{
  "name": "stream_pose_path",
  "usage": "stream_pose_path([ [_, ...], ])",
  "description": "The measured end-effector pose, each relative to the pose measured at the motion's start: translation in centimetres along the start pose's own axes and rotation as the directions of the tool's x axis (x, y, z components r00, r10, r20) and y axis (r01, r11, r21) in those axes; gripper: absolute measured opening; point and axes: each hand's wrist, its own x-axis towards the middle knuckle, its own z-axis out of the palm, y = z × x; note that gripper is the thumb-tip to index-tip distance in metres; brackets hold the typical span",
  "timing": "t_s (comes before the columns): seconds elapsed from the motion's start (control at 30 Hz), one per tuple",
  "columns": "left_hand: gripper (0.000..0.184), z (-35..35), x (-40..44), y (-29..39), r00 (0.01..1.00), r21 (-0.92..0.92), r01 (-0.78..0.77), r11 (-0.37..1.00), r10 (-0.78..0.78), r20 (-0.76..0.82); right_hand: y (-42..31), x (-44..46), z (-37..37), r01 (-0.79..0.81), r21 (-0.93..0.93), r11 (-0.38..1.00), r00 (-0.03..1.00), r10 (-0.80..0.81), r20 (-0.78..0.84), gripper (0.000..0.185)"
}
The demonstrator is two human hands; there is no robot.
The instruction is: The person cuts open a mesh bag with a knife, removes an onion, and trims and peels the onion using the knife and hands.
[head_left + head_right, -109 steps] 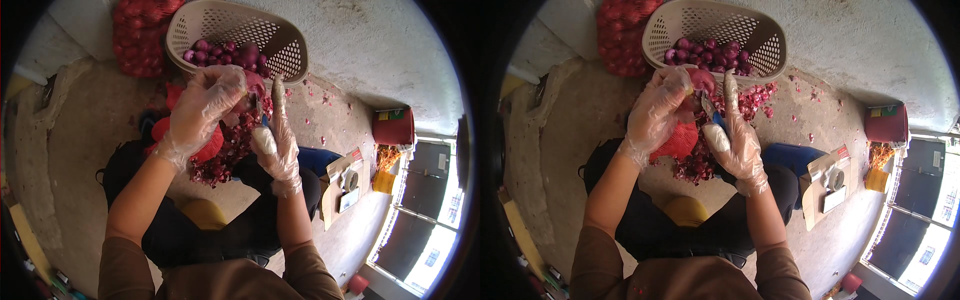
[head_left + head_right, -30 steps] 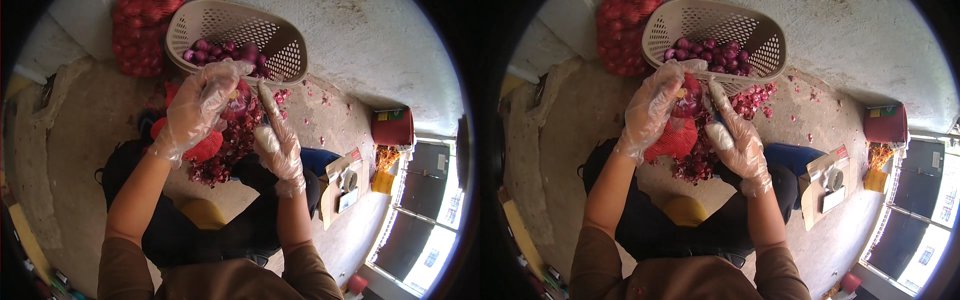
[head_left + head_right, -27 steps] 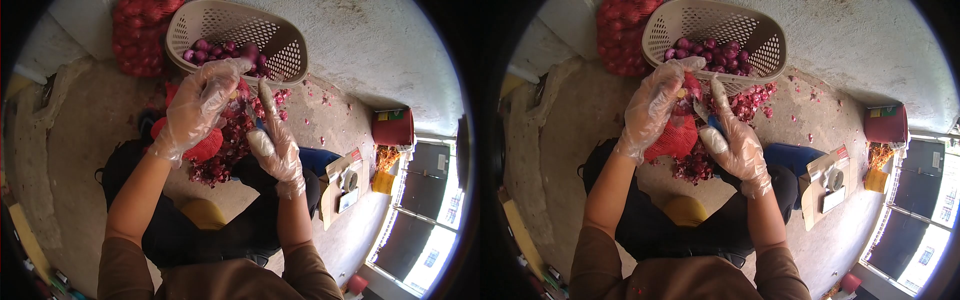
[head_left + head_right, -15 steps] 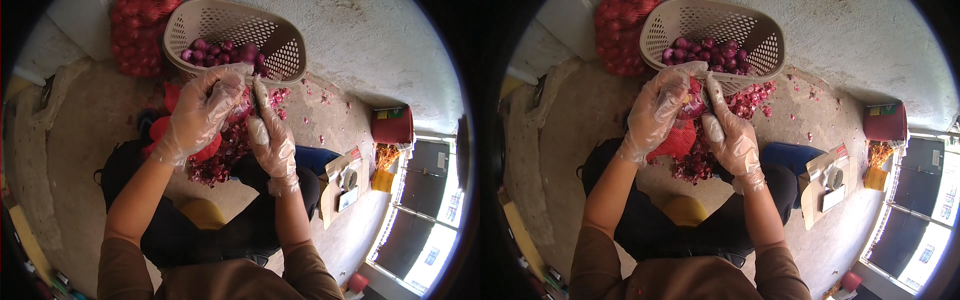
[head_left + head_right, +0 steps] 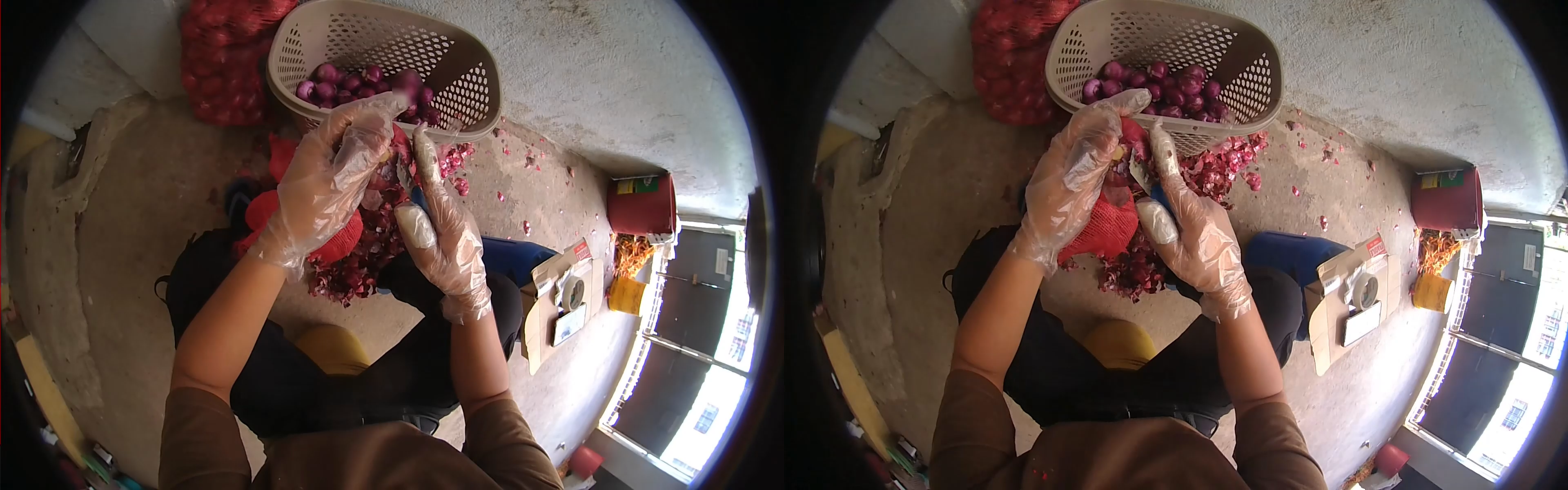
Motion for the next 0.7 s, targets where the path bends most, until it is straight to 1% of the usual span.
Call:
stream_pose_path([
  [0.1,0.031,-0.2,0.0,-0.3,0.999,0.022,0.023,0.999,-0.023,-0.022,-0.1,0.0,-0.1,-0.027,-0.018,0.999,0.999,0.027,0.025,0.066],
  [0.2,0.032,0.1,0.0,0.4,0.997,0.076,0.070,0.995,-0.067,-0.044,-0.5,0.0,-0.4,-0.078,-0.004,0.997,0.995,0.078,0.054,0.063],
  [0.3,0.034,0.1,0.1,0.6,0.993,0.082,0.109,0.991,-0.106,-0.048,-0.2,0.0,-0.3,-0.098,0.023,0.995,0.994,0.096,0.051,0.059],
  [0.4,0.035,0.2,0.2,0.5,0.995,0.077,0.093,0.993,-0.090,-0.044,0.2,-0.1,0.1,-0.024,0.008,1.000,0.999,0.025,-0.036,0.055],
  [0.5,0.037,0.2,0.3,1.1,0.998,0.137,0.067,0.988,-0.067,-0.004,1.2,-0.1,0.5,-0.029,0.125,0.992,0.996,0.039,-0.080,0.054],
  [0.57,0.033,-0.6,0.5,0.2,1.000,0.026,0.003,1.000,-0.004,0.031,0.9,-0.3,0.3,-0.159,0.263,0.951,0.981,0.181,-0.063,0.055],
  [0.6,0.032,-0.8,0.6,-0.2,0.999,-0.030,-0.028,0.999,0.030,0.045,0.8,-0.3,0.2,-0.187,0.305,0.934,0.975,0.213,-0.056,0.055],
  [0.63,0.032,-1.0,0.6,-0.5,0.999,-0.024,-0.035,0.999,0.036,0.020,0.8,-0.3,0.1,-0.214,0.346,0.914,0.968,0.245,-0.049,0.055],
  [0.7,0.033,-1.1,0.6,-0.6,0.998,-0.012,-0.049,0.999,0.049,-0.033,0.8,-0.2,0.0,-0.190,0.374,0.908,0.973,0.226,-0.053,0.056],
])
